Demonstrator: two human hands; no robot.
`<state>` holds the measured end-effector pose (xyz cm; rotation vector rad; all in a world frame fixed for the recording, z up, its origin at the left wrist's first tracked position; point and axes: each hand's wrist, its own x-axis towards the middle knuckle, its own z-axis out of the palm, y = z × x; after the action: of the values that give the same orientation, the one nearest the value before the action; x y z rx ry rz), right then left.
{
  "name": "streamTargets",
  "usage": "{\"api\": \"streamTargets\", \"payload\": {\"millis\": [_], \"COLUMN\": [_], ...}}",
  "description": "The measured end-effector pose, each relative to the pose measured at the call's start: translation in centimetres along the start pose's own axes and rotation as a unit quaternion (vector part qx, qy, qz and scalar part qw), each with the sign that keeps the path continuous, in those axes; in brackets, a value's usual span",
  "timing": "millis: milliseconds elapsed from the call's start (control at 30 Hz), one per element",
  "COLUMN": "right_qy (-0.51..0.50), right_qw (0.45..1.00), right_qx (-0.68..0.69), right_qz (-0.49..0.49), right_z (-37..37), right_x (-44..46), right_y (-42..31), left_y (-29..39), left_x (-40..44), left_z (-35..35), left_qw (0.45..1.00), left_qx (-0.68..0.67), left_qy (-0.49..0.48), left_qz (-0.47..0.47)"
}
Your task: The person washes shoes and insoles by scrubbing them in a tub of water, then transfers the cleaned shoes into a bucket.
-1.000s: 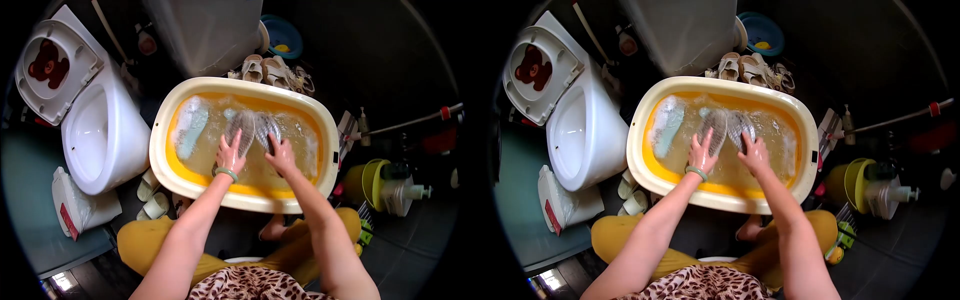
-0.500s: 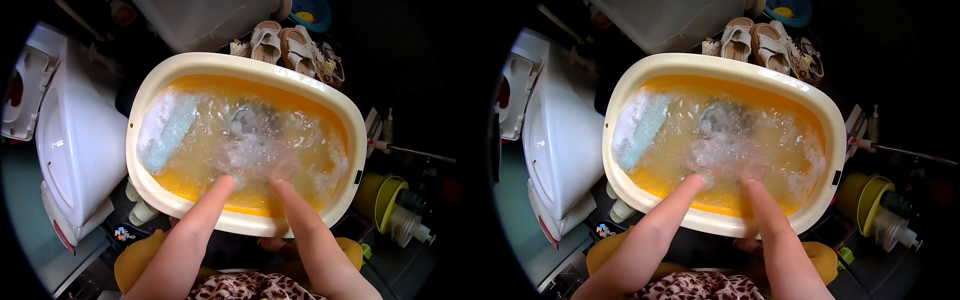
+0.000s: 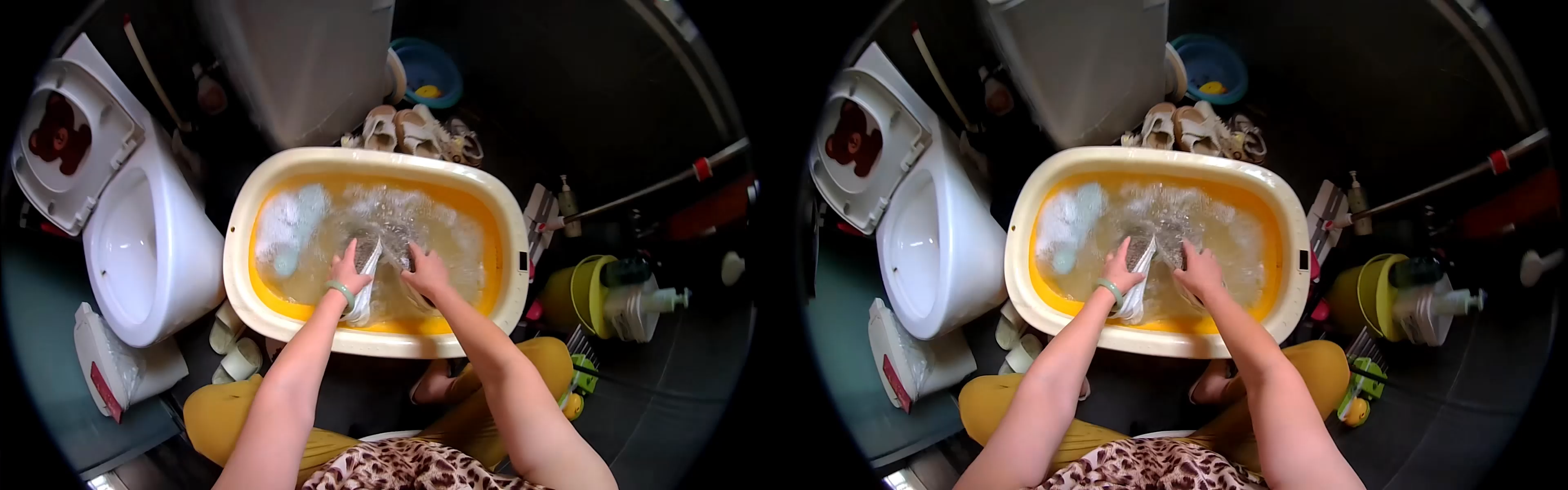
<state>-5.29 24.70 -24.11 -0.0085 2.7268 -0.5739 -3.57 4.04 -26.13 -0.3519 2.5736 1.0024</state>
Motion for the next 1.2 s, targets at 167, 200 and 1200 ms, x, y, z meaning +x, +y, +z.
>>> {"api": "streamTargets", "payload": {"millis": [167, 200, 1200], "right_qy": [0.045, 0.061, -0.05], "right_qw": [0.997, 0.995, 0.967], "right_qx": [0.029, 0.035, 0.229], "right_qz": [-0.055, -0.069, 0.095], "right_z": [-5.6, -6.5, 11.2], "right_x": [-3.2, -3.5, 2.5], "right_y": [-1.1, -1.4, 3.9], "left_y": [3.3, 3.9, -3.1], "left_x": [-4.5, -5.3, 2.9], "left_z": [-5.8, -6.6, 7.9], "left_qw": [0.992, 0.988, 0.957], "left_qx": [0.005, 0.006, 0.289], "left_qy": [0.077, 0.098, -0.008], "left_qz": [0.097, 0.115, 0.026]}}
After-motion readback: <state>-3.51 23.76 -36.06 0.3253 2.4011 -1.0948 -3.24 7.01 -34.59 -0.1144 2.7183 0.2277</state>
